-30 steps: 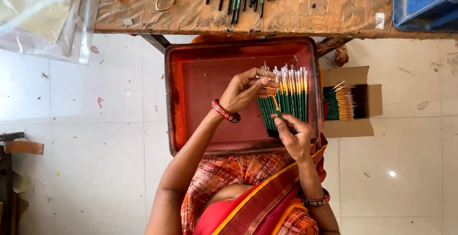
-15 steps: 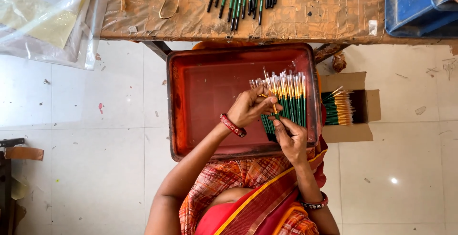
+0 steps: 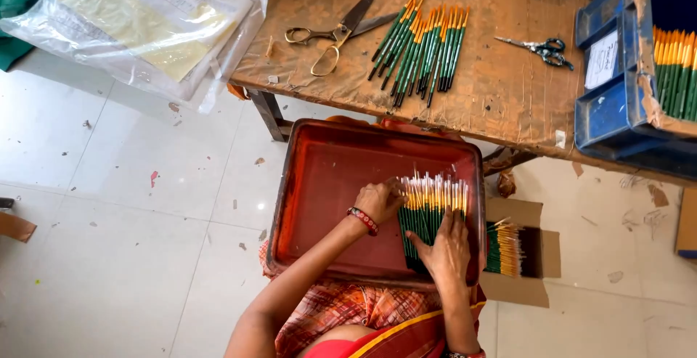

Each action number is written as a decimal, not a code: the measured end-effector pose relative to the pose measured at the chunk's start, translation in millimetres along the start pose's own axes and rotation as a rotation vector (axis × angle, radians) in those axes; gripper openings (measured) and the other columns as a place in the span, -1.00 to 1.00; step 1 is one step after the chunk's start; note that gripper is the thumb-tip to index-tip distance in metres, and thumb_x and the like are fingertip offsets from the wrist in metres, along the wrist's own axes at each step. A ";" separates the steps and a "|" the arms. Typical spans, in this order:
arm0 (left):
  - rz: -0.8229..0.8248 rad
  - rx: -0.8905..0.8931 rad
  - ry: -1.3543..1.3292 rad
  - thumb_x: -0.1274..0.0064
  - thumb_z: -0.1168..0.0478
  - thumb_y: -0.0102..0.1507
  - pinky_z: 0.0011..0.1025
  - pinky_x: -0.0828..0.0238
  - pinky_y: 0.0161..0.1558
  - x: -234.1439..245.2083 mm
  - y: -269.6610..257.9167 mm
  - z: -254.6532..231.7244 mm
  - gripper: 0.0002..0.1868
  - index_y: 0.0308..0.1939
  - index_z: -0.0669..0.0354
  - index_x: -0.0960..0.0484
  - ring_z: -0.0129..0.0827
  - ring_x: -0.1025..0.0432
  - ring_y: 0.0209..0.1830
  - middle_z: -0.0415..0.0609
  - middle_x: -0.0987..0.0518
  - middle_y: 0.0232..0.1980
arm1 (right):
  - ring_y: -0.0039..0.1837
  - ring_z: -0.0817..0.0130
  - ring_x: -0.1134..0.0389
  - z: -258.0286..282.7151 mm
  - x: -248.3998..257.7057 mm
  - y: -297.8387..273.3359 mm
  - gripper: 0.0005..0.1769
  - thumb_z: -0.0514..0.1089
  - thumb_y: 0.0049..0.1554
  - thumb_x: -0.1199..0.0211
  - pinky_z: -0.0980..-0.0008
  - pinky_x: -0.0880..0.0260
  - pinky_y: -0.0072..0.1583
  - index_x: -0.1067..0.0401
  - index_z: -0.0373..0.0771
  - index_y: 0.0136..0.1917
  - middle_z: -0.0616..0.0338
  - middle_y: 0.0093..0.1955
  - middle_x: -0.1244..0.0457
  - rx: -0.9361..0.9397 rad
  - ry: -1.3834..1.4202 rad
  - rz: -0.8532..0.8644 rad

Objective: Sorting a bundle of paintbrushes and using scissors to trim excess or uneven bristles.

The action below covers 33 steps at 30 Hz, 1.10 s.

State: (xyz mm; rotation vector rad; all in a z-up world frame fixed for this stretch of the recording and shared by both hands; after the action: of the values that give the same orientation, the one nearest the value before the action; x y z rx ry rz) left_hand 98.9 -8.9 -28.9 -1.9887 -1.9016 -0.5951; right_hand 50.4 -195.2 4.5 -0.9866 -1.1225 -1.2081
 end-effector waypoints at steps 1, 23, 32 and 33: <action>-0.017 -0.010 0.000 -0.16 -0.03 0.23 -0.19 -0.59 -0.19 -0.8 -1.1 10.2 -0.63 -0.02 0.11 -0.63 -0.18 -0.65 -0.29 -0.11 -0.73 -0.22 | 0.45 -0.22 -0.17 7.4 -1.4 3.0 0.27 0.46 -0.10 -0.44 -0.04 -0.28 0.39 -0.11 -0.54 0.49 -0.41 0.49 -0.07 0.012 -0.003 -0.015; 0.421 0.028 0.379 -0.25 -0.41 0.07 -0.21 -0.52 -0.02 -51.6 -9.8 44.5 -0.50 -0.43 -0.11 -0.78 -0.21 -0.61 -0.18 -0.10 -0.70 -0.40 | 0.19 -0.06 -0.38 -7.4 -59.9 36.6 0.21 0.52 -0.13 -0.44 0.12 -0.53 0.15 -0.23 -0.58 0.32 -0.35 0.19 -0.26 -0.111 -0.151 0.304; 0.412 -0.090 0.435 -0.28 -0.43 0.03 -0.15 -0.51 -0.01 -67.3 -5.2 51.5 -0.42 -0.34 -0.03 -0.73 -0.17 -0.58 -0.10 -0.06 -0.70 -0.30 | -0.01 -0.01 -0.45 -12.7 -82.9 45.9 0.06 0.08 -0.09 -0.56 0.34 -0.57 -0.19 -0.10 -0.55 0.42 -0.36 0.19 -0.20 -0.175 -0.188 0.436; 0.416 -0.098 0.446 -0.26 -0.45 0.02 -0.16 -0.50 0.02 -69.5 -6.1 52.8 -0.41 -0.35 -0.04 -0.74 -0.17 -0.57 -0.09 -0.05 -0.70 -0.30 | -0.12 0.06 -0.44 -17.4 -91.7 51.0 -0.03 -0.15 -0.09 -0.55 0.43 -0.52 -0.29 -0.11 -0.60 0.40 -0.37 0.09 -0.24 -0.094 -0.231 0.347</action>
State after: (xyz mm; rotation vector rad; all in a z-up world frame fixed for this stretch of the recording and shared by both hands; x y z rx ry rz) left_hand 95.0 -41.8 -109.8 -2.0139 -1.1800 -0.9262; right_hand 102.1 -189.2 -88.2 -1.3575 -1.0241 -0.8883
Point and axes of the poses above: each hand's wrist, its own y-axis towards the middle knuckle, its own x-axis out of the back of the hand, z = x × y, the point moved 10 cm from there along y, towards the middle knuckle
